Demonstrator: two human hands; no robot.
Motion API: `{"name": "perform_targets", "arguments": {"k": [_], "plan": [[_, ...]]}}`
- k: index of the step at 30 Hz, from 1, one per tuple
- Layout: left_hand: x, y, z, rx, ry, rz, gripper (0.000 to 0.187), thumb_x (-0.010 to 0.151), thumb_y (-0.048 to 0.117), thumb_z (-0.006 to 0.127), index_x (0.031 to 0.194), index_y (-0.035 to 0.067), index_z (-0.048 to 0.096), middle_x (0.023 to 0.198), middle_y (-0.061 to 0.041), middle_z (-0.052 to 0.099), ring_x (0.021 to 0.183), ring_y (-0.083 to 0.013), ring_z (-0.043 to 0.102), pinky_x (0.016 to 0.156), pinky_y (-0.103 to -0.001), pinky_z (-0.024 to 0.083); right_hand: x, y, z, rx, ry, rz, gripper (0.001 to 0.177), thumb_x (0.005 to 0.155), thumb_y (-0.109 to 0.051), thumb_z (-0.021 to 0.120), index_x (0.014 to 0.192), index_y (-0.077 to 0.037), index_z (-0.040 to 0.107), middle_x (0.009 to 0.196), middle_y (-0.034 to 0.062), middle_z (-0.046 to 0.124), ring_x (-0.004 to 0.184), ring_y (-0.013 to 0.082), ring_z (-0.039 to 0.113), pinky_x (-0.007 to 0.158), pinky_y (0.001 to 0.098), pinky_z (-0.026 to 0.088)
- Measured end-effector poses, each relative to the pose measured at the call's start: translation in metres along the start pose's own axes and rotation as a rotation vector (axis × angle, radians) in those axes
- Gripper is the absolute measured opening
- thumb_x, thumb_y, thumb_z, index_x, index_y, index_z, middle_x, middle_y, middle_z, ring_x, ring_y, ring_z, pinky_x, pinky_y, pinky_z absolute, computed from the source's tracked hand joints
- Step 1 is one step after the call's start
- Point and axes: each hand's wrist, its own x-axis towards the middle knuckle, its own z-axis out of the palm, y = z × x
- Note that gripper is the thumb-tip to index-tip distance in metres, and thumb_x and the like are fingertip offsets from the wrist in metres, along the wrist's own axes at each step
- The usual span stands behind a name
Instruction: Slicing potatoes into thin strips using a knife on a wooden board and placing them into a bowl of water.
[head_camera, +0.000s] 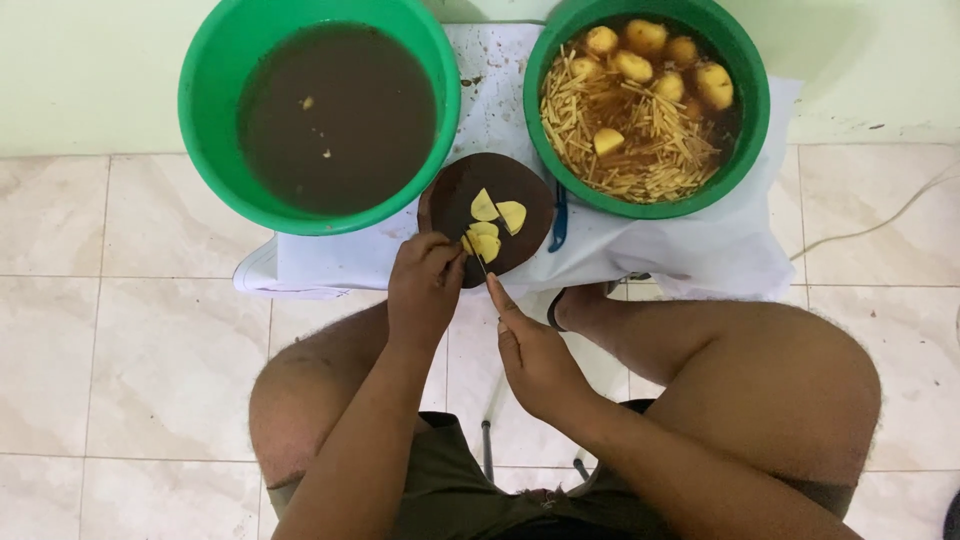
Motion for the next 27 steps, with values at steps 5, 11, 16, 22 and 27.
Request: {"name": "perform_targets", "arguments": {"k": [5,11,16,22,27], "plan": [[-0.005,-0.009,0.003,0.005,-0.020,-0.006,0.008,0.084,-0.001,0.082,0.090,0.002,0.077,0.096,-0.010,0.068,0.091,-0.0297,0.070,0.079,-0.038,0.058,-0.001,0.000,0.003,-0.015,-0.013,0.007,0.059,0.103,-0.007,0.029,0.161,-0.009,0.024,0.159,0.0229,0.035,0.144,0.0378,0.040,0.117,0.0501,0.035],[-0.001,-0.001,0.001,0.017,0.003,0.003,0.006,0.085,-0.001,0.082,0.086,0.003,0.077,0.093,-0.009,0.067,0.089,-0.0268,0.070,0.080,-0.035,0.058,0.002,0.006,0.006,-0.048,-0.016,0.014,0.059,0.103,-0.009,0.028,0.162,-0.011,0.023,0.159,0.0227,0.035,0.143,0.0377,0.041,0.117,0.0500,0.036],[-0.001,-0.004,0.001,0.028,-0.012,-0.015,0.006,0.083,0.001,0.083,0.084,0.002,0.078,0.093,-0.010,0.068,0.089,-0.0263,0.071,0.080,-0.034,0.058,0.009,0.010,0.006,-0.077,-0.028,0.017,0.060,0.103,-0.009,0.028,0.163,-0.013,0.022,0.159,0.0225,0.036,0.142,0.0355,0.043,0.118,0.0479,0.036],[-0.003,-0.001,-0.001,0.113,-0.042,-0.004,0.005,0.086,0.006,0.083,0.088,0.004,0.078,0.096,-0.008,0.069,0.092,-0.0246,0.071,0.083,-0.034,0.058,0.010,0.014,0.000,0.114,-0.028,-0.007,0.058,0.104,-0.007,0.029,0.161,-0.014,0.027,0.161,0.0190,0.031,0.148,0.0316,0.035,0.120,0.0453,0.032],[0.002,-0.002,0.002,0.141,-0.049,-0.007,0.007,0.086,0.004,0.083,0.090,0.003,0.077,0.095,-0.008,0.069,0.089,-0.0249,0.071,0.083,-0.034,0.060,0.012,0.003,-0.016,0.044,-0.062,-0.006,0.054,0.105,-0.011,0.037,0.159,-0.010,0.032,0.158,0.0210,0.040,0.143,0.0320,0.044,0.117,0.0461,0.037]]}}
